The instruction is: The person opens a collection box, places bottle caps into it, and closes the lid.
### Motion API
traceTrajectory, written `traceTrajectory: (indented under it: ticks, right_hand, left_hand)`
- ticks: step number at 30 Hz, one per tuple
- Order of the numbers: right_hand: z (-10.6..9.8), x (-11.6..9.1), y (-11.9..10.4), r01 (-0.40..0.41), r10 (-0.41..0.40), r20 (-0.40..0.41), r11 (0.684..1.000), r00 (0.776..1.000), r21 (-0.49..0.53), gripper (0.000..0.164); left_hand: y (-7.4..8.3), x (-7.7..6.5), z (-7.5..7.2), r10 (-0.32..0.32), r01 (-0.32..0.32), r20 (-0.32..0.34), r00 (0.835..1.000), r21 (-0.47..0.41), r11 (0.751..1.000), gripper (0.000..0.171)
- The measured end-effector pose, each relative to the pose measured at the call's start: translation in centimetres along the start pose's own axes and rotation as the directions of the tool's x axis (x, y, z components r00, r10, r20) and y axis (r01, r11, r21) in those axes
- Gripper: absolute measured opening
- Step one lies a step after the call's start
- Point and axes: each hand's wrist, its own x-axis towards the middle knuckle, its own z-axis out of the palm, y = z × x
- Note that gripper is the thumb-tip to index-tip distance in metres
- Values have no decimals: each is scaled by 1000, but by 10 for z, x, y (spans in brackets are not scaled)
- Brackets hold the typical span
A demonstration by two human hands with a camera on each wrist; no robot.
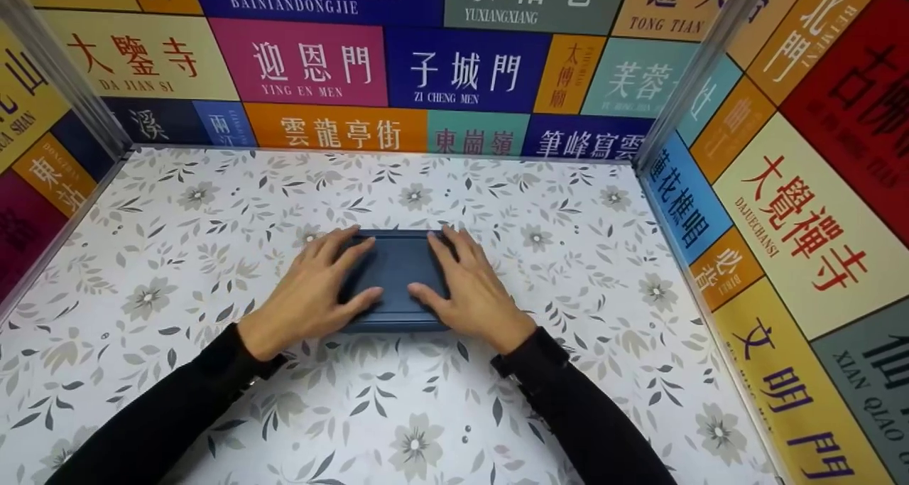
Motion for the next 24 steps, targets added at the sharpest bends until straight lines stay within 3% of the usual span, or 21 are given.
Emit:
traceTrajectory:
  ticks: [9, 18, 24]
  right_hand:
    - [13, 7, -11, 40, -32, 63, 989, 997, -141, 81]
    - [26, 7, -12, 57, -50, 35, 969, 998, -242, 75]
    - [29, 7, -12, 49, -46, 17, 963, 999, -264, 74]
  left_hand:
    - [16, 11, 12, -63, 48, 157, 986, 99, 994, 89]
    - [21, 15, 23, -77, 39, 193, 978, 192, 981, 86]
    - [20, 16, 24, -71, 33, 205, 976, 183, 982, 86]
